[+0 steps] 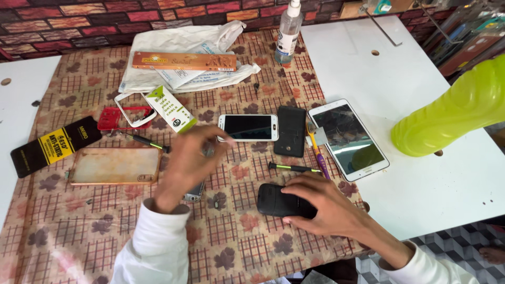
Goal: The person disassembles a white smartphone, removes the battery, and cleans the internal components with a toothbrush. They then reassemble the phone and place it on the table. The person proceeds to disassemble a black smartphone, removing the back cover and battery, and cleans the motherboard with a toothbrush.
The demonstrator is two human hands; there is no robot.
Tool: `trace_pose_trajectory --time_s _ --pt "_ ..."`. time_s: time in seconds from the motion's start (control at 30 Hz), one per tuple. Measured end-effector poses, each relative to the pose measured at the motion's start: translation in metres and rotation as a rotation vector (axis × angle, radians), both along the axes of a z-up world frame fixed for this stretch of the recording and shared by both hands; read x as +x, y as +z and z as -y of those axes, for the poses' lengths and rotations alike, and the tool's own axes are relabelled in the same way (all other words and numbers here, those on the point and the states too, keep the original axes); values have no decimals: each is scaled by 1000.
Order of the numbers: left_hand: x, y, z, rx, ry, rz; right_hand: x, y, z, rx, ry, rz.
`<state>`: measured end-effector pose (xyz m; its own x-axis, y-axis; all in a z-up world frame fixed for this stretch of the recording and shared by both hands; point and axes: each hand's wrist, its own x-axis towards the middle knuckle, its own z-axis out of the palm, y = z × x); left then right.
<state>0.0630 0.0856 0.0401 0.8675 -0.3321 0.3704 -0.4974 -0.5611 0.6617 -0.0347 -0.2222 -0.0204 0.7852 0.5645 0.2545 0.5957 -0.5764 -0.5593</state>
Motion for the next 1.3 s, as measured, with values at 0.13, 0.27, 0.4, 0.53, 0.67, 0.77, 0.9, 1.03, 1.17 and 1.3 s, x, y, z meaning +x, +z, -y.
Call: trace_pose_trajectory --time_s 0.13,0.27,0.4,0.53,0.67,0.77,0.9,1.03,1.17,1.3 --pt "-13 -9 31 -206 -344 -148 12 4 7 387 -270 -814" --pt "-23 -16 46 -307 -530 58 26 8 3 808 -244 -810" --pt "-21 -22 56 -277 -393 -271 35 8 -3 772 -234 -852" --pt "-18 -34 53 -209 -342 -391 34 2 0 592 -207 -696" --pt "-12 -38 50 -243 -272 -304 36 1 13 584 -76 -659" --pt "-9 -42 47 -396 -228 -447 36 -4 21 678 28 -741" --pt "-5 -46 50 -526 -326 -419 41 -12 25 677 28 -740" --pt "-8 -47 56 -407 -312 -442 39 -20 21 671 60 -589" --pt "-17 -47 66 -498 -333 -504 35 -34 10 547 62 -269" --pt "-24 -46 70 -720 -363 -628 29 -43 3 431 -106 -101"
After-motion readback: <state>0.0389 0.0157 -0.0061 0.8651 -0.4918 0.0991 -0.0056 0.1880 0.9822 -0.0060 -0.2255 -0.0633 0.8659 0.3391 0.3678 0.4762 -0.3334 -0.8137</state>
